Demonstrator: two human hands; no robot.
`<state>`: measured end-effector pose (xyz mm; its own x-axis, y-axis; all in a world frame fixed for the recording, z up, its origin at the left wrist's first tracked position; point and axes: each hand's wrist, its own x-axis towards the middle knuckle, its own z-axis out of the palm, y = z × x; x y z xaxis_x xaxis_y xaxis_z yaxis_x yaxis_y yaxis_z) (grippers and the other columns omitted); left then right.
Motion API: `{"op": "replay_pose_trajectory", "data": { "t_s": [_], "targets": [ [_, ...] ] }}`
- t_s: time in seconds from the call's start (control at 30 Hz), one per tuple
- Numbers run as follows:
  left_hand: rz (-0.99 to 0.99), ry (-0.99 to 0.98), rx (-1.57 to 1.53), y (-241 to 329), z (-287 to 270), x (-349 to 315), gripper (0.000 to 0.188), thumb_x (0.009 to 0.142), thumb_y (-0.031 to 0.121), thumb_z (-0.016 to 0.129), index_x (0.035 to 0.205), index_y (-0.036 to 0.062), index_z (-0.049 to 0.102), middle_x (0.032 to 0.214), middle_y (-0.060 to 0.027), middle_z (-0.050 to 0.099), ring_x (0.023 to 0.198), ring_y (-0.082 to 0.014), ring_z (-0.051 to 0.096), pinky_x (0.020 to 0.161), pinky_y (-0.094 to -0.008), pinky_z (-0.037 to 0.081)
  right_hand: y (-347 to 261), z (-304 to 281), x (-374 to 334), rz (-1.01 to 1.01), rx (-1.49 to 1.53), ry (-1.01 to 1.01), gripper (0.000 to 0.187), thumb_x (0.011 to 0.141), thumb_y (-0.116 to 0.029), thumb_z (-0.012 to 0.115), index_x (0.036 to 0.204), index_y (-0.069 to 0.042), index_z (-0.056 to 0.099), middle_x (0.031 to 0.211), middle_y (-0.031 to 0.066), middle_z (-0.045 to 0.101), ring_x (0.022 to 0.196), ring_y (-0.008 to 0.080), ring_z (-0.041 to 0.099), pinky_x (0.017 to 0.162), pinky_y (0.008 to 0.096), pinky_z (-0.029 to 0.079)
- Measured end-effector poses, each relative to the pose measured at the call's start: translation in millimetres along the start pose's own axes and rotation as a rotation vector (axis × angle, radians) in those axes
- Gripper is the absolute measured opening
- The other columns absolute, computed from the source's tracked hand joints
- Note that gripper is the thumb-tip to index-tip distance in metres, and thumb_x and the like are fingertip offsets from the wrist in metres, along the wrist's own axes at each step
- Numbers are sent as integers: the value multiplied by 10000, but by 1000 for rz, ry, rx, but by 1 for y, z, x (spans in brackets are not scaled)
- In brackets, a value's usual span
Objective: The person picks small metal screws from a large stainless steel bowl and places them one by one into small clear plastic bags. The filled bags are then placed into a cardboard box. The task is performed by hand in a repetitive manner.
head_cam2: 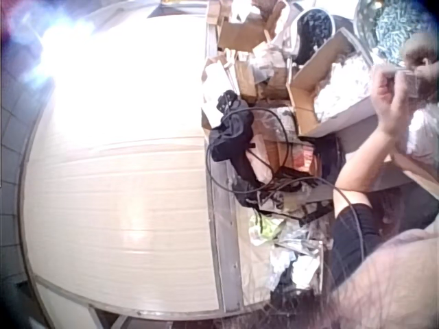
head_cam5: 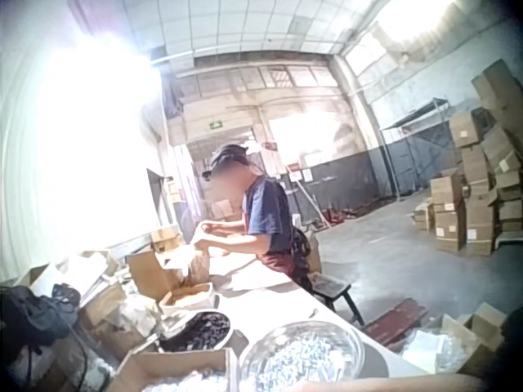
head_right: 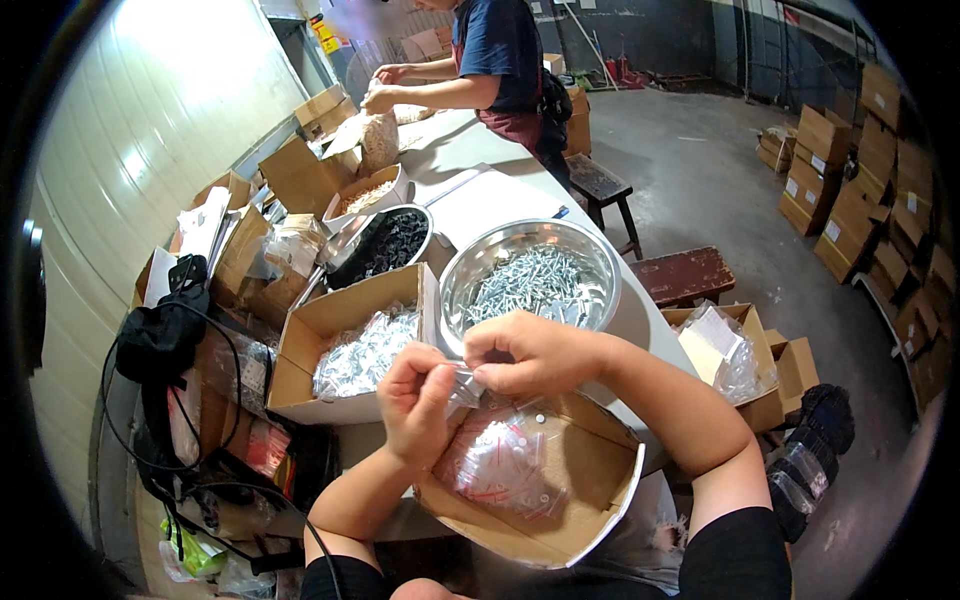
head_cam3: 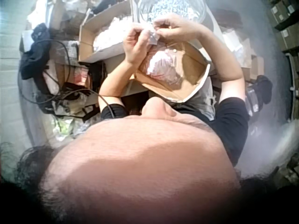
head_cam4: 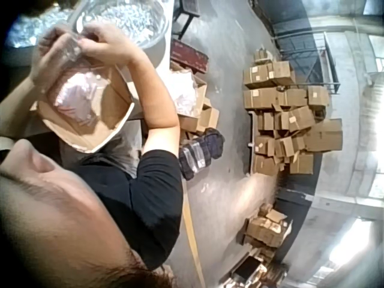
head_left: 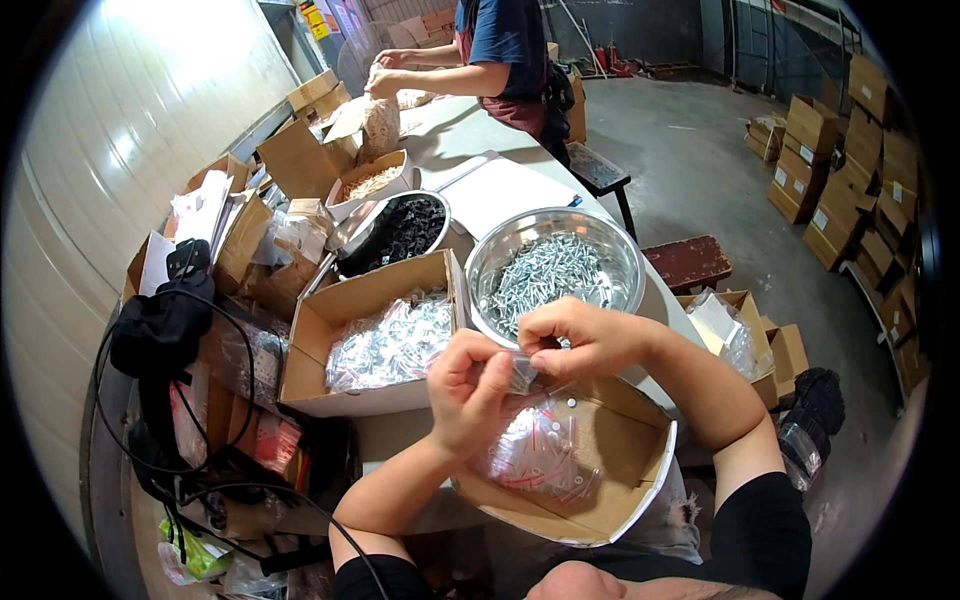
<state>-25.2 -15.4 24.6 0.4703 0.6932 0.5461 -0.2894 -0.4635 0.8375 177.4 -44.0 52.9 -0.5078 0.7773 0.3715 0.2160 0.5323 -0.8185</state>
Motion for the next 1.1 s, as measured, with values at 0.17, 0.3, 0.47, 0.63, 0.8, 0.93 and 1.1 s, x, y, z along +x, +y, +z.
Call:
{"op": "replay_pose_trajectory", "data": {
  "t_s": [0.17,0.3,0.47,0.63,0.8,0.93,1.1],
  "targets": [
    [196,421,77,18,-43,33,147,902,81,586,776,74,510,770,12,478,721,-50,412,670,-204,350,14,-18,0,142,133,158,151,886,-146,599,837,-19,534,749,-27,516,698,61,445,620,240,397],
    [210,512,247,24,-43,47,154,833,49,680,944,49,574,891,-23,557,829,-97,489,693,-235,390,58,-25,-13,427,-667,198,352,904,-364,577,1024,-39,642,969,141,650,904,277,617,795,375,478],
    [178,-360,651,29,-19,27,324,696,-67,705,981,51,608,950,-110,595,861,-245,590,774,-312,470,70,-25,-9,602,-690,-182,527,878,-554,536,1134,-115,673,1043,171,663,1017,328,618,894,415,473],
    [64,-930,808,-6,12,-5,274,830,121,648,1097,57,629,1246,-161,549,1133,-331,525,962,-405,431,72,-29,-12,505,-535,-230,369,842,-394,610,998,-69,690,934,158,673,900,313,642,785,402,490],
    [52,-946,890,-18,17,-16,300,847,159,637,1138,83,634,1300,-184,499,1195,-347,475,1002,-407,396,69,-32,-13,515,-456,-240,271,793,-275,641,937,-50,680,843,128,680,794,267,646,705,369,490],
    [30,-918,808,-20,16,-13,295,843,155,649,1124,68,635,1220,-167,553,1142,-331,520,978,-398,421,74,-35,-11,491,-356,-238,284,805,-291,664,940,-42,679,834,113,678,773,217,640,689,340,486],
    [94,-605,558,-12,18,-8,316,752,37,751,1046,-1,643,865,-80,667,728,-213,659,657,-288,538,73,-40,-13,454,-106,-272,455,807,-424,719,1009,-20,674,859,90,680,801,184,628,711,329,490]
  ]
}}
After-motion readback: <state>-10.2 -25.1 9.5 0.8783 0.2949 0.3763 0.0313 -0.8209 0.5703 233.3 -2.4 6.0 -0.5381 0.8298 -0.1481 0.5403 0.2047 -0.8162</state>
